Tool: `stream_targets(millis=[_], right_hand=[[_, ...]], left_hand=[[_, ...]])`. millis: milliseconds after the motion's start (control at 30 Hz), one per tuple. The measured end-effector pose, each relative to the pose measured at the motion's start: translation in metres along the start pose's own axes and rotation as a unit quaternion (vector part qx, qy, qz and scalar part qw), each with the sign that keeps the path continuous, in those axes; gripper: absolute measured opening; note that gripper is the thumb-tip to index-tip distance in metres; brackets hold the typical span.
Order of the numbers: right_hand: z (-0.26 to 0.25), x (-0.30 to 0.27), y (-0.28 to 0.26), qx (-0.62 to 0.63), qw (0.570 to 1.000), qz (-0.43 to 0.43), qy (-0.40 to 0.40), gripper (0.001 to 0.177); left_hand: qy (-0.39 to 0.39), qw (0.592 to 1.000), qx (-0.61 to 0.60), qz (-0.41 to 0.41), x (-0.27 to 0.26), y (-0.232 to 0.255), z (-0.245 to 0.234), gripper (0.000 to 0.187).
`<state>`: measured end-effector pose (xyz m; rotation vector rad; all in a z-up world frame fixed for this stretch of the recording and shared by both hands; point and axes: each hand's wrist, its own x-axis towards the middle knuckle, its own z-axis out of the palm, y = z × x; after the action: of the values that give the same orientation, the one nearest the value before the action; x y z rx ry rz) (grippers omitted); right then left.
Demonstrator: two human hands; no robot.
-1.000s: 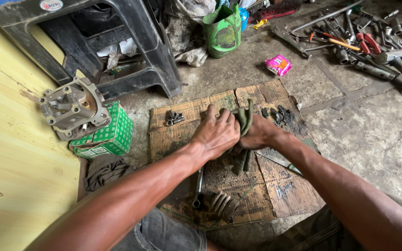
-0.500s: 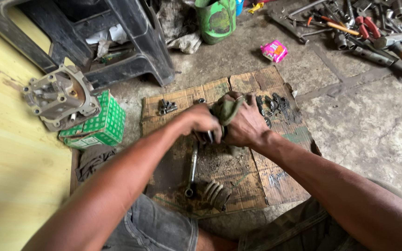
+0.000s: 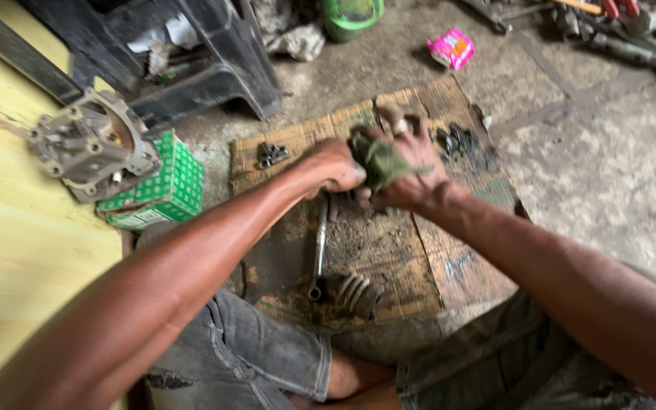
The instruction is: The person uses a tool to pry a component from a metal part and wipes it with a cloth. Then, they remove a rubber boot from a shaft, clean both with the cloth, and slide the boot back onto the shaft.
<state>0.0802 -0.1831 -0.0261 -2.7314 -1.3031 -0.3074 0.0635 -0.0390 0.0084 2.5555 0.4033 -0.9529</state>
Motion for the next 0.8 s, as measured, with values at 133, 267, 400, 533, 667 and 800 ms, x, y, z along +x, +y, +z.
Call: stream_targets(millis=[133,267,400,533,667,800], right_hand=[[-0.004,0.002,-0.001,-0.015,0.992,0.030,-0.120,0.070],[0.016,0.004,0.009,0.134,0.980,0.087,-0.116,0.052],[0.050,0.017,0.034,0.195,0.968,-0.066,-0.141,0.041],[0.039,0.022,0.036,0.252,0.943,-0.018,-0.215,0.033],[0.002,0.008,0.021,0.128,0.967,0.056,-0.213,0.039],[-0.004,-0.001,0.010,0.047,0.990,0.031,-0.129,0.063]], left_hand=[[0.166,0.977,0.122,0.052,-0.011,0.008,0.011,0.013],[0.202,0.908,0.338,0.146,-0.014,0.001,0.018,0.025],[0.362,0.748,0.484,0.276,0.002,-0.003,0.021,0.010],[0.211,0.896,0.346,0.180,-0.004,0.005,0.016,0.002],[0.142,0.972,0.159,0.100,0.000,0.014,0.010,0.020],[0.056,0.998,-0.013,0.029,0.008,-0.005,0.006,0.030]])
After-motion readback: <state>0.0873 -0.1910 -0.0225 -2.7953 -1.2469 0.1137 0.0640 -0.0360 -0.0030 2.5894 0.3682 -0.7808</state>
